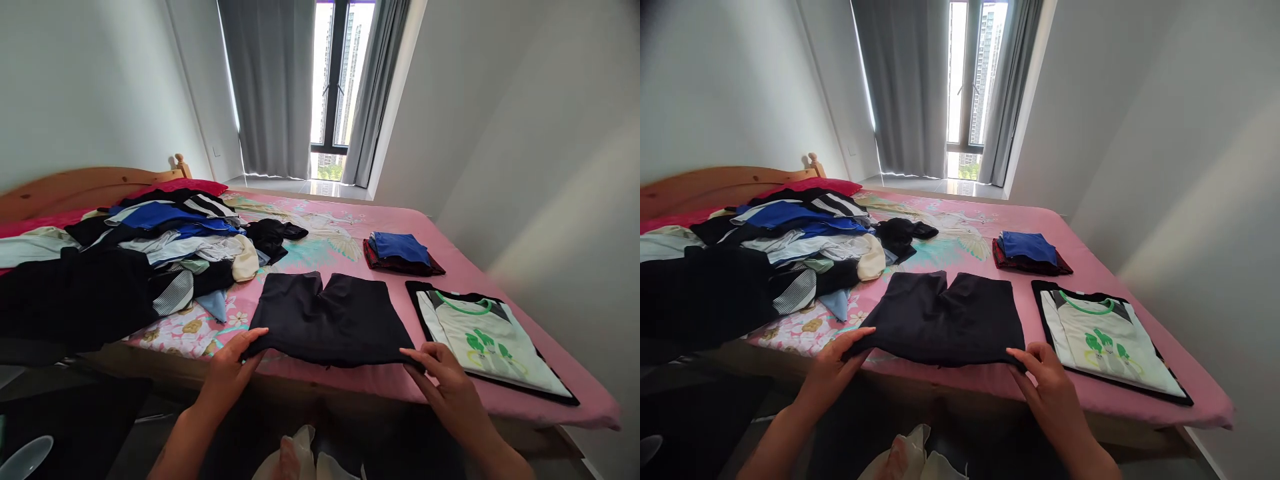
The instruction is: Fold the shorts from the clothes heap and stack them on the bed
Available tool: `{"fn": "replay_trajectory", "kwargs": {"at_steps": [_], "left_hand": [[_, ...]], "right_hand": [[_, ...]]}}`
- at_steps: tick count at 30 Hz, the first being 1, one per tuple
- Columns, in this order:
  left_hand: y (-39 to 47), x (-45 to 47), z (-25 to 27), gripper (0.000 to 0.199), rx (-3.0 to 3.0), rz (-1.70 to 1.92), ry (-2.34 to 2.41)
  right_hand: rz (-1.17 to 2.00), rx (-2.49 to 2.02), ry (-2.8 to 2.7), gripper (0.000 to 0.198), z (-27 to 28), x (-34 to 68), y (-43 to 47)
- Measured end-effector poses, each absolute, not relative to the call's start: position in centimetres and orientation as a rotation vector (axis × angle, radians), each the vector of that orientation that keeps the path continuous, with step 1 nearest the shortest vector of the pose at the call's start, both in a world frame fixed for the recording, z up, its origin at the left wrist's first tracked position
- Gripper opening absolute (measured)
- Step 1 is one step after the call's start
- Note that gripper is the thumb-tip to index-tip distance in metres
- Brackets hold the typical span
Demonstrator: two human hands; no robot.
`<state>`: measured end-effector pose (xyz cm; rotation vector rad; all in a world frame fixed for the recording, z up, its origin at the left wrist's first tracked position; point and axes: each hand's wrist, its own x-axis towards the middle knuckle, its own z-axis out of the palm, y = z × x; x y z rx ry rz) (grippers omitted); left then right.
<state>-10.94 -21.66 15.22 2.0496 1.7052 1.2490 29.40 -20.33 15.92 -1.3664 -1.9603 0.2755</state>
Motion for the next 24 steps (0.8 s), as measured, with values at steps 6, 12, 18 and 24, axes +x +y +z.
{"fn": "replay_trajectory", "kwargs": {"at_steps": [6, 12, 18, 24], "left_hand": [[-22.6, -10.5, 17.6, 0.025, 1.938, 1.279, 1.703], [-22.6, -10.0, 23.4, 0.036, 1.969, 1.191, 1.622], [-20.9, -10.2, 34.1, 0.033, 2.301, 1.195, 1.814], [-18.7, -9.8, 40.1, 0.038, 2.228, 1.443, 1.831]], "right_hand": [[0.283, -1.319, -1.969, 0.024, 18.7, 30.1, -22.4], [0.215, -1.401, -1.809, 0.031, 25.1, 30.8, -22.2], [0.431, -1.399, -1.698, 0.05, 35.5, 31.7, -20.7], [0.502, -1.148, -1.845, 0.046, 42.6, 32.5, -18.6]]}}
